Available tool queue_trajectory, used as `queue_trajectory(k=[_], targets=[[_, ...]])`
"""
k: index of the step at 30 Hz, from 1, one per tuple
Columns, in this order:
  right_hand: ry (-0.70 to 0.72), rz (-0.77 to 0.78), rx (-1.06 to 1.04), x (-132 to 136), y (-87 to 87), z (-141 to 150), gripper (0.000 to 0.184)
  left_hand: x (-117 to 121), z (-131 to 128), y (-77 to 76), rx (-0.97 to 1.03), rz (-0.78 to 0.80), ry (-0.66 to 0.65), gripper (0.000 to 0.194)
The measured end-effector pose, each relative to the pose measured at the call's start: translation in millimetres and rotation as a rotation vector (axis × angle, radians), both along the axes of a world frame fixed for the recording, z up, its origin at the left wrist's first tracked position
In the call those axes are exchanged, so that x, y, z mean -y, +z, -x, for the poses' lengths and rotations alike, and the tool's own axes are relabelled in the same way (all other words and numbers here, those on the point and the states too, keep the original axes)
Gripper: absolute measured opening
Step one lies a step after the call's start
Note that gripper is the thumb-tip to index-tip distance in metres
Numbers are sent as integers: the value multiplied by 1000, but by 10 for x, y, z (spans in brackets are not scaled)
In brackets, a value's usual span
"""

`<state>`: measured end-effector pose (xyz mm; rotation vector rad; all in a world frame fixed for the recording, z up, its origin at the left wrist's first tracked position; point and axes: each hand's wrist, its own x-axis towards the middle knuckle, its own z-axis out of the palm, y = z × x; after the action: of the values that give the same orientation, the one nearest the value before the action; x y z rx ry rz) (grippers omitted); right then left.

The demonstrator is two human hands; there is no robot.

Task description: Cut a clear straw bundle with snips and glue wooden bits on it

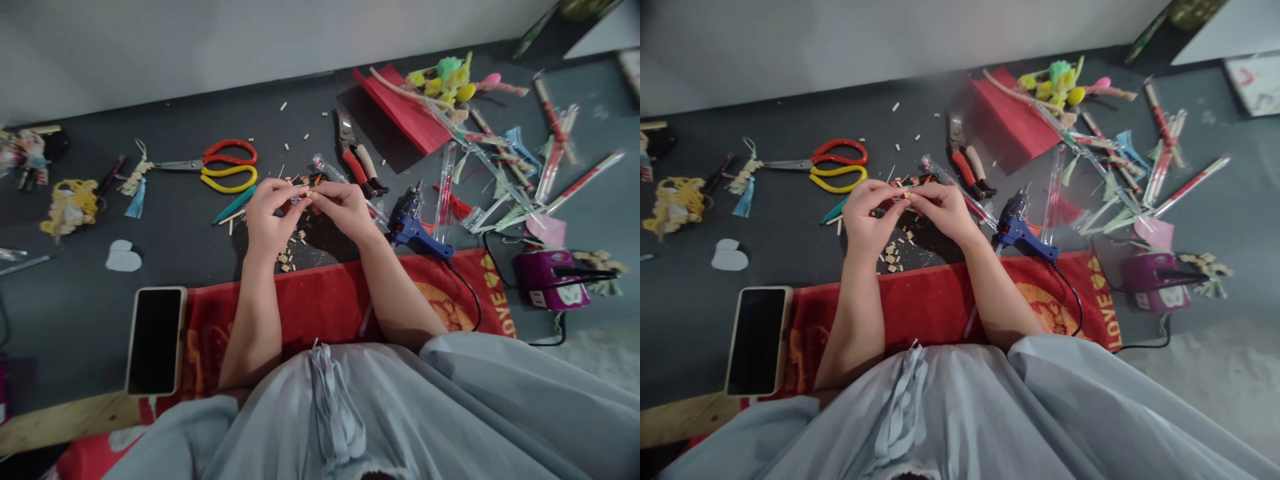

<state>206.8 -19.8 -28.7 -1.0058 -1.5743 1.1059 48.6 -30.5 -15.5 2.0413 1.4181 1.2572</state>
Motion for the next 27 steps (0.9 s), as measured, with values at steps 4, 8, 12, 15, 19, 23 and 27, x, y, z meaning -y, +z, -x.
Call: queue_trajectory(k=[4,8,12,15,19,23,27], targets=[[-32,15,2,-2,-13,4,38,-6,2,-17,24,-13,6,16],[-61,49,-44,-8,-51,7,37,-3,-2,-11,8,3,10,17],[-87,76,-71,-6,-63,12,35,1,-3,-1,11,22,-1,18],[-102,66,-55,-6,-66,16,33,1,-5,9,13,19,-5,18],[-106,44,-36,-11,-84,24,30,-3,-9,21,36,15,-9,16],[-144,31,-30,-10,-77,37,34,-6,-10,10,66,21,-5,13],[-145,-2,6,-2,-51,40,34,-10,-12,-9,62,48,16,13]])
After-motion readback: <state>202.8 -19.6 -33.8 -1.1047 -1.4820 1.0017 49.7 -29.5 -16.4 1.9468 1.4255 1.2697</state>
